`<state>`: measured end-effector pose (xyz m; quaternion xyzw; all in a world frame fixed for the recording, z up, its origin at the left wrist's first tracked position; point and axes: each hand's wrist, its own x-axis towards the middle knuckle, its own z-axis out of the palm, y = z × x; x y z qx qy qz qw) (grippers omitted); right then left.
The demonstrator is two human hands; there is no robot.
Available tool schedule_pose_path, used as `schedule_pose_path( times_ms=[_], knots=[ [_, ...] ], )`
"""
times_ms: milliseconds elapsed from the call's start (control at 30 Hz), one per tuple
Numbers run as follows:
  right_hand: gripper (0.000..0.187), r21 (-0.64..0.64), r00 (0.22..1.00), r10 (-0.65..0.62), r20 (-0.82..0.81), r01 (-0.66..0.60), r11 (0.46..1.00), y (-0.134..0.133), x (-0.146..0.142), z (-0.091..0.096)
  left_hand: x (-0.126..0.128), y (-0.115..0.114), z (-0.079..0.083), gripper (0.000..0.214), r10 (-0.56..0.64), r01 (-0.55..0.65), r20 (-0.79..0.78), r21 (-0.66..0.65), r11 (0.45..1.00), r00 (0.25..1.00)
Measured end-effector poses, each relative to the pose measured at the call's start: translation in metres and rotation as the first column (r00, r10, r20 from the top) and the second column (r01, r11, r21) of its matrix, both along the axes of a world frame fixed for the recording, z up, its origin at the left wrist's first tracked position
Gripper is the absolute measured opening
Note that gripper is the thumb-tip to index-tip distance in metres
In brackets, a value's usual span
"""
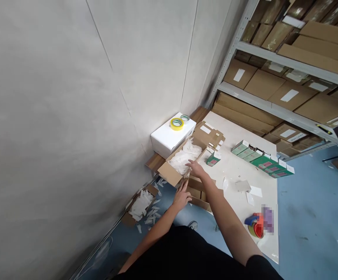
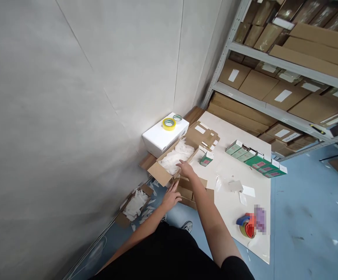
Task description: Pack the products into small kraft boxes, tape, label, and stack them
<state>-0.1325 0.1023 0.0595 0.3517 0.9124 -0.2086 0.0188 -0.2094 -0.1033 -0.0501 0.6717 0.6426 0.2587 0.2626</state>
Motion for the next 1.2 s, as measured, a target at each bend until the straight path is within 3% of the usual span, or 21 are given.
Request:
schedule_pose_path(
  times_ms=[100,233,433,567,733,867,1067,1200],
  knots=[
    [0.041,0.023,0.998,-0.029,0.059,0.028,0.999,-0.002,-0.005,0.004,-0.005,-0.004,-0.002,0.005,0.001,-0.001,0.031,0.031,1.0,1.0],
    [0.031,0.1,0.995,-0.1,-0.022,0.101,0.99,-0.005,-0.011,0.011,-0.009,-0.008,-0.003,0.005,-0.01,0.009,0.044,0.033,0.999,0.999],
    [0.04,0.184,0.946,-0.311,-0.089,0.322,0.929,-0.019,-0.039,0.007,-0.012,-0.009,0.004,0.006,-0.01,0.009,0.049,0.019,1.0,0.999],
    [0.038,0.154,0.979,-0.199,-0.045,0.204,0.967,-0.027,-0.055,-0.002,-0.013,-0.01,0.008,0.005,-0.006,0.005,0.035,0.025,1.0,0.999],
    [0.037,0.063,0.985,-0.162,-0.054,0.165,0.984,-0.03,-0.064,-0.011,-0.011,-0.014,0.007,0.006,0.006,-0.007,0.055,0.012,1.0,0.998],
    [0.049,-0.02,0.995,-0.085,-0.046,0.084,0.996,-0.029,-0.071,-0.018,-0.009,-0.016,0.005,0.005,0.009,-0.009,0.039,0.0,1.0,0.999],
    [0.03,0.034,0.992,-0.115,0.049,0.113,0.993,-0.031,-0.076,-0.019,-0.004,-0.016,0.009,0.004,0.052,-0.052,0.041,0.004,0.999,0.998],
    [0.03,0.094,0.985,-0.167,-0.05,0.172,0.981,-0.035,-0.052,-0.009,0.01,-0.017,0.01,0.003,0.068,-0.068,0.008,0.008,0.998,0.998]
  ],
)
